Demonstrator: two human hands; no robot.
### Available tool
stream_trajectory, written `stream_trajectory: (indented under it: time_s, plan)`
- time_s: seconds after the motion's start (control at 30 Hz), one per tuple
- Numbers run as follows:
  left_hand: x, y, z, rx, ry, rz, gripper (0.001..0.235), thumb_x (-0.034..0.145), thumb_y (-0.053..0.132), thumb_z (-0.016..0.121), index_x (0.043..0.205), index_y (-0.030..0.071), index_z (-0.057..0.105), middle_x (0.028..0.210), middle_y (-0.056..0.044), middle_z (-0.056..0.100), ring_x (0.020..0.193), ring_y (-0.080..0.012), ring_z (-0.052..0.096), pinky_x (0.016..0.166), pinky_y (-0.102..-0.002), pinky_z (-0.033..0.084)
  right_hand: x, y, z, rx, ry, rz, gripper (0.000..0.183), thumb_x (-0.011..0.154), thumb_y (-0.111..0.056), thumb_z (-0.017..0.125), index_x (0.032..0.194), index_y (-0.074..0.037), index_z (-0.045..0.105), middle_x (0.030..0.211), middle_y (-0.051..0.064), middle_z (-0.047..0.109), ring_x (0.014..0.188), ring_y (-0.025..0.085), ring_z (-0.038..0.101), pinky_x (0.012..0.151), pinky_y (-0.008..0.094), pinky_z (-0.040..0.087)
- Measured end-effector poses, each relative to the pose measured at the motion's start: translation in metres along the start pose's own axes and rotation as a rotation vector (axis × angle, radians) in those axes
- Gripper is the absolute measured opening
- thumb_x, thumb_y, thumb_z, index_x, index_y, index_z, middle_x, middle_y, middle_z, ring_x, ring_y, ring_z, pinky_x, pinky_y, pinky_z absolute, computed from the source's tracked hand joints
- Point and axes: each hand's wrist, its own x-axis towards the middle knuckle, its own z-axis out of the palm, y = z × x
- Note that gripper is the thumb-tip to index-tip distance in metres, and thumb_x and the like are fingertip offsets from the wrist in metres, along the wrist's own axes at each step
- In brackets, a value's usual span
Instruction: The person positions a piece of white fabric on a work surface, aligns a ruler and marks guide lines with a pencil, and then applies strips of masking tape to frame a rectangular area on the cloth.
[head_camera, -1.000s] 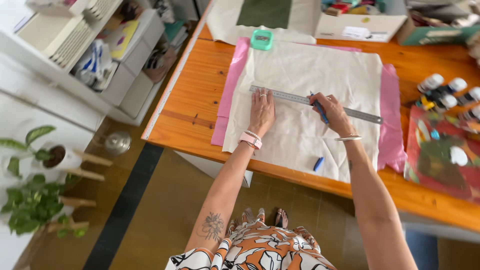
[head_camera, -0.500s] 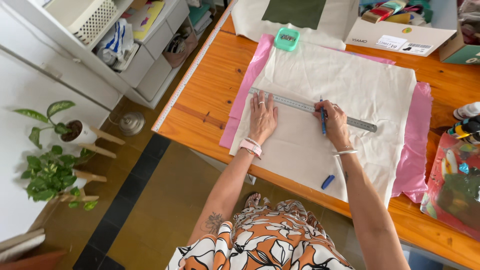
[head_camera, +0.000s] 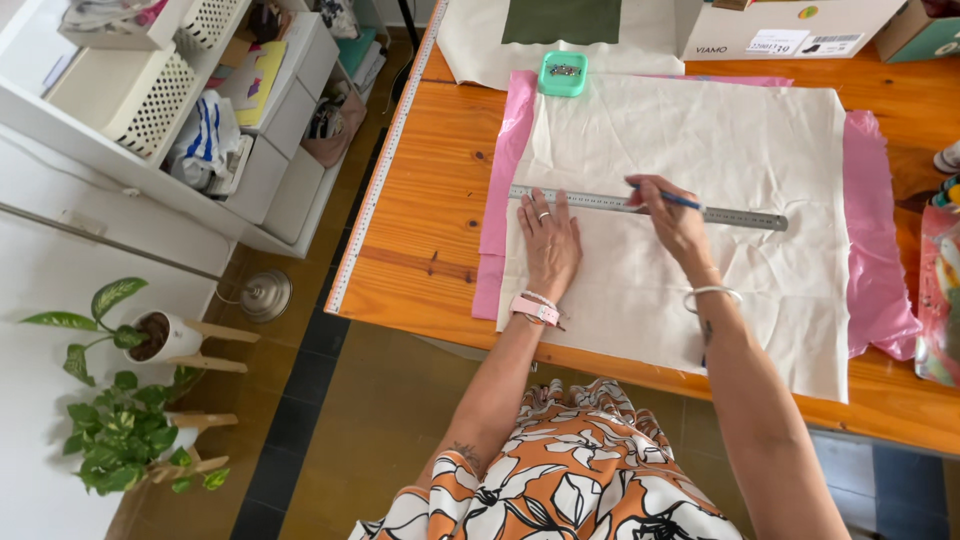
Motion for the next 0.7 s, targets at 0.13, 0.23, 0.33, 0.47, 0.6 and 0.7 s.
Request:
stream_trajectory:
  time_s: [0.13,0.23,0.33,0.47,0.6,0.7]
  plan:
    - [-0.002,-0.003,0.01,0.021,-0.04,0.001,0.047,0.107,0.025,0.059,0.152,0.01,0.061,0.163,-0.043,0.037,0.158,-0.0631,0.03,0.131,-0.068,0.021,0.026,-0.002,0.054,0.118,-0.041,-0.044,0.028,0.114,-0.015,0.062,0.14,-0.008,0.072,0.097,0.012,0.079,0.089,0.022,0.078,0.089,0.038,0.062]
    - [-0.002,-0.002,0.006,-0.033,-0.003,0.002,0.045,0.108,0.021,0.059,0.152,0.011,0.059,0.163,-0.046,0.036,0.158,-0.0638,0.03,0.132,-0.068,0.021,0.042,0.022,0.072,-0.032,-0.008,-0.003,0.022,0.1,-0.013,0.073,0.12,-0.016,0.082,0.086,0.01,0.079,0.082,0.022,0.079,0.081,0.038,0.063]
    - [-0.003,-0.006,0.006,-0.024,-0.012,0.017,0.043,0.11,0.021,0.056,0.152,0.012,0.058,0.163,-0.045,0.036,0.158,-0.0636,0.03,0.131,-0.069,0.022,0.045,0.032,0.072,-0.22,0.109,-0.021,0.011,0.103,-0.021,0.075,0.109,-0.017,0.083,0.083,0.012,0.078,0.085,0.03,0.079,0.081,0.043,0.063]
    - [-0.006,-0.009,0.02,0.024,0.014,0.023,0.043,0.11,0.024,0.054,0.151,0.016,0.06,0.164,-0.043,0.036,0.158,-0.0612,0.031,0.131,-0.067,0.022,0.035,0.013,0.069,-0.126,0.085,0.066,0.016,0.103,-0.025,0.068,0.098,-0.017,0.081,0.069,0.003,0.072,0.068,0.02,0.072,0.08,0.036,0.059]
    - [-0.006,-0.008,0.016,0.022,0.012,0.017,0.043,0.109,0.024,0.053,0.151,0.017,0.061,0.165,-0.043,0.036,0.159,-0.0605,0.031,0.132,-0.066,0.021,0.035,0.007,0.069,0.001,0.06,0.087,0.016,0.104,-0.019,0.068,0.103,-0.012,0.082,0.07,0.004,0.073,0.059,0.015,0.071,0.07,0.029,0.058]
    - [-0.006,-0.009,0.021,0.029,0.008,0.017,0.044,0.109,0.022,0.053,0.153,0.017,0.059,0.165,-0.044,0.034,0.159,-0.061,0.03,0.132,-0.067,0.021,0.035,0.005,0.069,0.018,0.056,0.084,0.014,0.104,-0.017,0.069,0.104,-0.01,0.082,0.071,0.005,0.073,0.059,0.015,0.072,0.069,0.029,0.059]
